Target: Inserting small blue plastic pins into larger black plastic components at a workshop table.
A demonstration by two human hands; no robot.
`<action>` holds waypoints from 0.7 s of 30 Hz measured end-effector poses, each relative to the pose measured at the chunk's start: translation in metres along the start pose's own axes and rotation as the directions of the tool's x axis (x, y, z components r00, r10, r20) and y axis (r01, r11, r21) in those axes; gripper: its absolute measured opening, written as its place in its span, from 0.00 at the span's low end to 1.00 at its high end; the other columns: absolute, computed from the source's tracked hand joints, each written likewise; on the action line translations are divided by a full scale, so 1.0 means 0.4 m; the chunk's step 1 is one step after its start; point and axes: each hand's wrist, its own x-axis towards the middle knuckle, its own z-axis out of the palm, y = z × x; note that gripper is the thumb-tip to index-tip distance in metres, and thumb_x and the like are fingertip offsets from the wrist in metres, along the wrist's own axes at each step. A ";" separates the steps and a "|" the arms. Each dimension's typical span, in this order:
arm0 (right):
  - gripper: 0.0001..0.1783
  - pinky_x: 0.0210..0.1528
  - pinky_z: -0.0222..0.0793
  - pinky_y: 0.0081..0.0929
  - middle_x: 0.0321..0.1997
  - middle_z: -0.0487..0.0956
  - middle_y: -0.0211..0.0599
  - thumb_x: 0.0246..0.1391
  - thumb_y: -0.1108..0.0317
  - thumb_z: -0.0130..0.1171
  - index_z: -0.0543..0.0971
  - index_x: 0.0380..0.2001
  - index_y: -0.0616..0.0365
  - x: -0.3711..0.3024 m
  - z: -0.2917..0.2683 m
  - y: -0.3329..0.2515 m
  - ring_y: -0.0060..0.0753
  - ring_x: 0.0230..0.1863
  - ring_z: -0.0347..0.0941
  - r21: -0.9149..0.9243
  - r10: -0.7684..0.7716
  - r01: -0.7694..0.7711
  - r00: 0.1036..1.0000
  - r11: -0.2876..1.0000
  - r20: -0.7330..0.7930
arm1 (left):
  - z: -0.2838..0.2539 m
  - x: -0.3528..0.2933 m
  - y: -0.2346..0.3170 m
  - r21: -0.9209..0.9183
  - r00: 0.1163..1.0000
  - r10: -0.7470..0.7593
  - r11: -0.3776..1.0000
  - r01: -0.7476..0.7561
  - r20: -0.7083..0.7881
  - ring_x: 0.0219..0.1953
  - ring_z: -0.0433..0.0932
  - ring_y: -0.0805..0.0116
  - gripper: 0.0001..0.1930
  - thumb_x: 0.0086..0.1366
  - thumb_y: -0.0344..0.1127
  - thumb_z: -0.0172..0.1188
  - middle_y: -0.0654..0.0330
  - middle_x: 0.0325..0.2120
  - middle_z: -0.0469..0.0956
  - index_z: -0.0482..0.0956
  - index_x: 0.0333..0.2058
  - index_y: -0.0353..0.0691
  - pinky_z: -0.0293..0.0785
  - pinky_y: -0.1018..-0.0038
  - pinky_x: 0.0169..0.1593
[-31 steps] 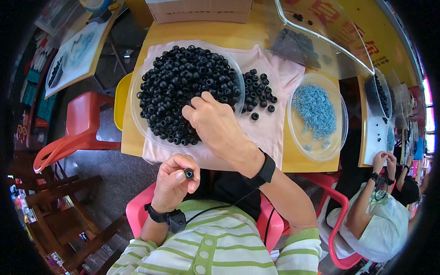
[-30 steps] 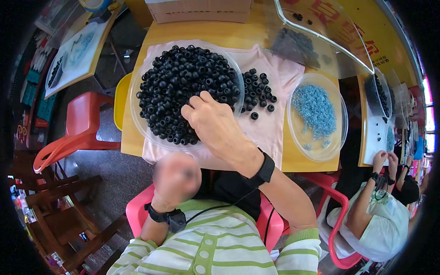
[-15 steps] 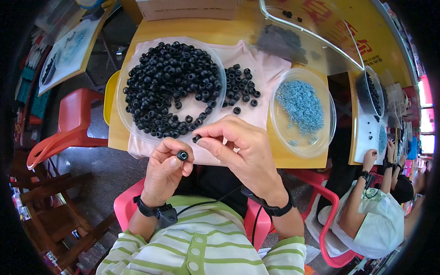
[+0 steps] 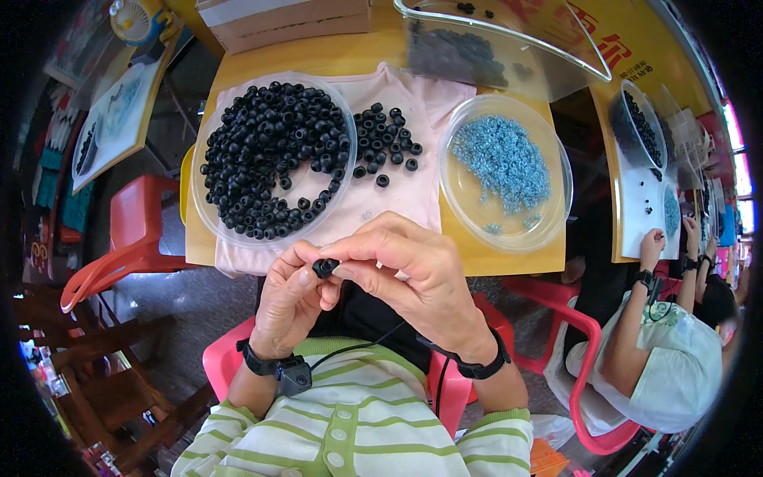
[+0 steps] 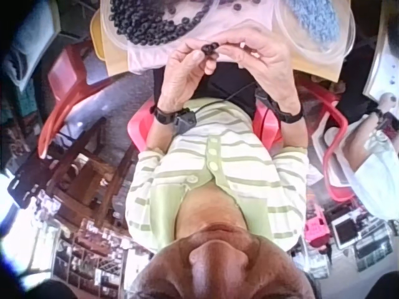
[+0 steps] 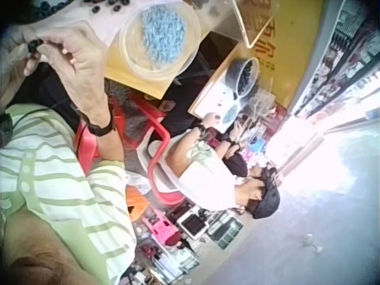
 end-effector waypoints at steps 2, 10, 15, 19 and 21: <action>0.14 0.36 0.73 0.22 0.34 0.80 0.33 0.54 0.78 0.64 0.85 0.44 0.56 -0.004 -0.002 0.008 0.26 0.35 0.78 -0.026 -0.040 0.040 0.999 0.999 0.007 | 0.004 0.000 -0.003 -0.009 1.000 -0.008 1.000 0.008 0.013 0.35 0.82 0.70 0.08 0.69 0.32 0.59 0.52 0.38 0.82 0.76 0.44 0.36 0.79 0.76 0.39; 0.16 0.34 0.74 0.22 0.36 0.79 0.36 0.51 0.79 0.65 0.84 0.45 0.58 -0.025 0.004 -0.003 0.30 0.34 0.78 -0.238 -0.178 0.165 0.983 0.957 -0.034 | 0.009 0.001 -0.014 -0.059 0.998 -0.059 0.997 0.059 0.010 0.36 0.82 0.69 0.06 0.69 0.31 0.59 0.54 0.38 0.81 0.76 0.42 0.39 0.79 0.74 0.41; 0.15 0.32 0.74 0.22 0.36 0.80 0.36 0.53 0.79 0.65 0.83 0.45 0.59 -0.033 0.004 0.011 0.26 0.32 0.77 -0.164 -0.130 0.116 0.989 0.980 -0.077 | 0.022 0.009 -0.024 -0.114 0.992 -0.126 0.985 0.128 0.023 0.42 0.81 0.68 0.04 0.69 0.31 0.59 0.59 0.38 0.81 0.76 0.40 0.40 0.77 0.71 0.49; 0.13 0.31 0.73 0.20 0.36 0.79 0.34 0.53 0.78 0.65 0.83 0.44 0.60 -0.041 0.004 0.007 0.22 0.30 0.76 0.013 0.064 -0.063 0.994 0.998 -0.089 | 0.020 0.008 -0.023 -0.118 0.986 -0.164 0.979 0.166 0.024 0.43 0.80 0.68 0.03 0.69 0.31 0.59 0.59 0.40 0.80 0.76 0.40 0.40 0.76 0.70 0.51; 0.12 0.30 0.72 0.19 0.35 0.79 0.34 0.53 0.77 0.65 0.83 0.43 0.60 -0.045 0.006 0.006 0.21 0.30 0.76 0.092 0.135 -0.126 0.986 0.988 -0.101 | 0.020 0.008 -0.023 -0.119 0.985 -0.167 0.978 0.169 0.031 0.43 0.80 0.68 0.03 0.69 0.31 0.59 0.58 0.40 0.80 0.77 0.40 0.40 0.77 0.70 0.51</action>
